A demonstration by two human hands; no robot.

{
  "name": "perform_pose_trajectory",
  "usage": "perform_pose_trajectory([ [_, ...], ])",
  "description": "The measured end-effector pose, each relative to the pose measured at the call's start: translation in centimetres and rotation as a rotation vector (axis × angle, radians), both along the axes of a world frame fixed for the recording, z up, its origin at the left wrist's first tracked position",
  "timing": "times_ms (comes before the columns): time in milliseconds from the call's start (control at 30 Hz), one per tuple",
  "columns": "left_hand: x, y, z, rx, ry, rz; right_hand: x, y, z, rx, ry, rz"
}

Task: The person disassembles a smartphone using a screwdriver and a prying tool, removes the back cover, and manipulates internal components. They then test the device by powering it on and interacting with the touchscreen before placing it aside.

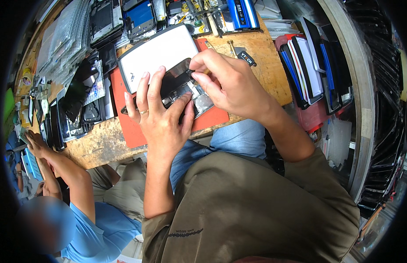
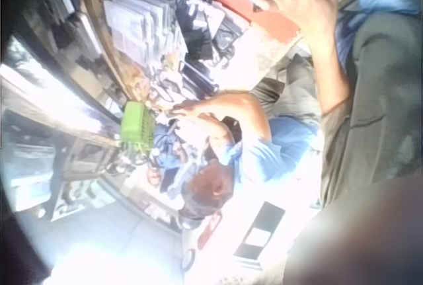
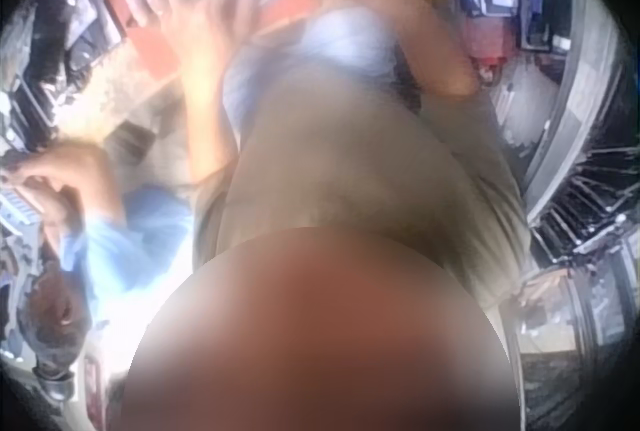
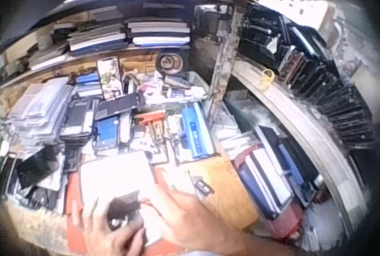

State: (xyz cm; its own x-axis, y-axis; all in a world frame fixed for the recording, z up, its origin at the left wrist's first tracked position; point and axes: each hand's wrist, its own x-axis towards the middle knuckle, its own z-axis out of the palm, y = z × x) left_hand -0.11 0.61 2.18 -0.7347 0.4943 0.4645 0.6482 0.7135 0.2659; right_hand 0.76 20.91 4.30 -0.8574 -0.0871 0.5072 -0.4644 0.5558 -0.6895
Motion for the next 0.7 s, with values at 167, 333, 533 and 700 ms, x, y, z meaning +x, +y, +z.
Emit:
perform_pose_trajectory([
  [167,0.0,0.1,0.1,0.023,-0.001,0.002,-0.9,-0.1,2.0,0.175,0.043,0.195],
  [333,0.0,-0.1,0.3,0.014,-0.031,0.000,-1.3,-0.1,4.0,0.457,-0.094,0.219],
  [533,-0.1,-0.1,0.0,0.035,-0.021,-0.005,-1.7,-0.1,4.0,0.477,-0.060,0.225],
  [700,-0.1,-0.1,0.0,0.031,-0.024,-0.023,-1.3,0.0,3.7,0.560,-0.057,0.195],
])
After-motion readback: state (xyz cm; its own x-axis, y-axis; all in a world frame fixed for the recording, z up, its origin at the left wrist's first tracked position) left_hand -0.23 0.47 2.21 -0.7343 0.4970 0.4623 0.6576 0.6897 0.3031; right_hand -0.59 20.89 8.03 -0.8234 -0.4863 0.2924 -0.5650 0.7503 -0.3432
